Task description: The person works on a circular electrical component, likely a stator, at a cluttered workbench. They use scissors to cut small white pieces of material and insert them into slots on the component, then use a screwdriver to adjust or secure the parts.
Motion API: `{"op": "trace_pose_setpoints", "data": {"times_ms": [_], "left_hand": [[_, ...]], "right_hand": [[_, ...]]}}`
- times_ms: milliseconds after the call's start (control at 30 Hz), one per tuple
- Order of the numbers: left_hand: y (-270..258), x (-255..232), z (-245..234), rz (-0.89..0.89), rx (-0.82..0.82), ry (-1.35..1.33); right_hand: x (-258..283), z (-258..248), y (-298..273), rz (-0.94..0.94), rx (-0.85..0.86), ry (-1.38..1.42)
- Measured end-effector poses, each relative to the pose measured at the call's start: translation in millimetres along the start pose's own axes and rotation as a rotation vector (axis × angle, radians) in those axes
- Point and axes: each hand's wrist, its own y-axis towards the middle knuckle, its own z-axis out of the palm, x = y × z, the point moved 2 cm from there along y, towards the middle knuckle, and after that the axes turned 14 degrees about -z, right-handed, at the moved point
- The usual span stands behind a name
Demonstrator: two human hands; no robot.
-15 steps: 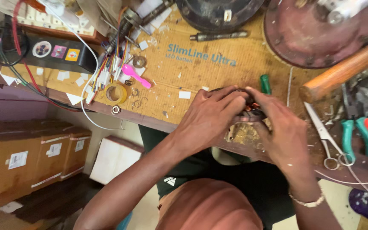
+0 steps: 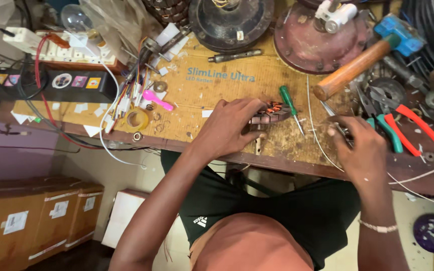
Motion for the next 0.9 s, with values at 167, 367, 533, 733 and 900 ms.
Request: {"op": "trace_pose_setpoints", "data": {"times_ms": [167, 367, 533, 733, 900], "left_hand": [[2.7, -6.2, 2.4, -0.008, 0.013, 0.020], [4.2, -2.9, 3.3, -0.002, 0.017, 0.042], [6.8, -3.9, 2.4, 0.038, -0.003, 0.008], [11.6, -3.3, 17.7, 0.050, 0.005, 0.050], [11.7, -5.5, 16.7, 0.066, -0.028, 0.081]], "right_hand": [[8.1, 51.8, 31.7, 0.197, 0.242, -0.062], [14.6, 83.3, 55.9, 0.001, 0.258, -0.285], [36.1, 24.4, 25.6, -0.024, 0.112, -0.166], [63.9, -3.6, -24.7, -0.061, -0.226, 0.459], [74.0, 24.2, -13.6, -0.111, -0.364, 0.623]]}}
